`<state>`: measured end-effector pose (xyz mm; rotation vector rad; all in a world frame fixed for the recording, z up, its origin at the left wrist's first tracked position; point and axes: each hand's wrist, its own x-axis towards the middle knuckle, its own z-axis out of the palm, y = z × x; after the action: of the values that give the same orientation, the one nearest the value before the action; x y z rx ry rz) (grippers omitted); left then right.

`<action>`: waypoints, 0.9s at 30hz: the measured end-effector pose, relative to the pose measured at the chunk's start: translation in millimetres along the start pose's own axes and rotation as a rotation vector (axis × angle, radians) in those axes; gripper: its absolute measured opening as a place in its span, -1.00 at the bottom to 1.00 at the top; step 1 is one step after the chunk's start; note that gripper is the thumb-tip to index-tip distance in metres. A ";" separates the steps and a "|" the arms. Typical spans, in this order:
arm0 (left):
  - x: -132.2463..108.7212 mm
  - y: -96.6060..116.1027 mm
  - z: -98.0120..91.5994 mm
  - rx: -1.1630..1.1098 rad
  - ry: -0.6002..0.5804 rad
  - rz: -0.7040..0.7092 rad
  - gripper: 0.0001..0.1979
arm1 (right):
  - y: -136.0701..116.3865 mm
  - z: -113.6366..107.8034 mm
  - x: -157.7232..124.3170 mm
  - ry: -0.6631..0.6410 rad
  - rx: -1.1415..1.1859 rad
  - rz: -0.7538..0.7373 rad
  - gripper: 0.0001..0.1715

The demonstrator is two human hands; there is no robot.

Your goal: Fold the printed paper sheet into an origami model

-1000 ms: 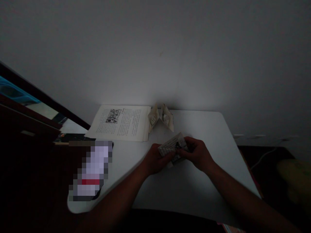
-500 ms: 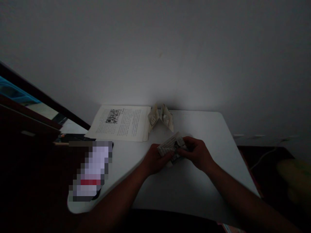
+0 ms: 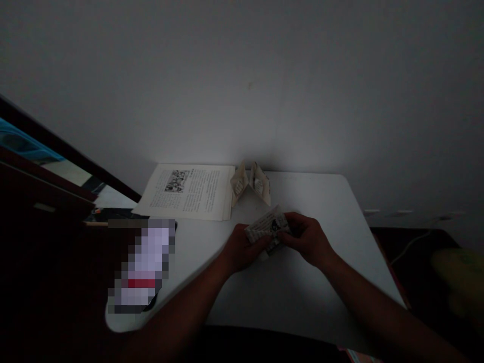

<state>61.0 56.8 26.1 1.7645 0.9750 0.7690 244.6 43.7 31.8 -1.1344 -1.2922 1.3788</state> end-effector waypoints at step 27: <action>-1.2 1.6 -1.5 -0.086 0.058 -0.013 -0.75 | -1.1 -7.1 1.7 0.005 0.022 -0.023 -0.53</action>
<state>59.7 56.1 28.0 1.6683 0.9764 0.8464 251.3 46.6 32.7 -1.1043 -1.2798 1.3689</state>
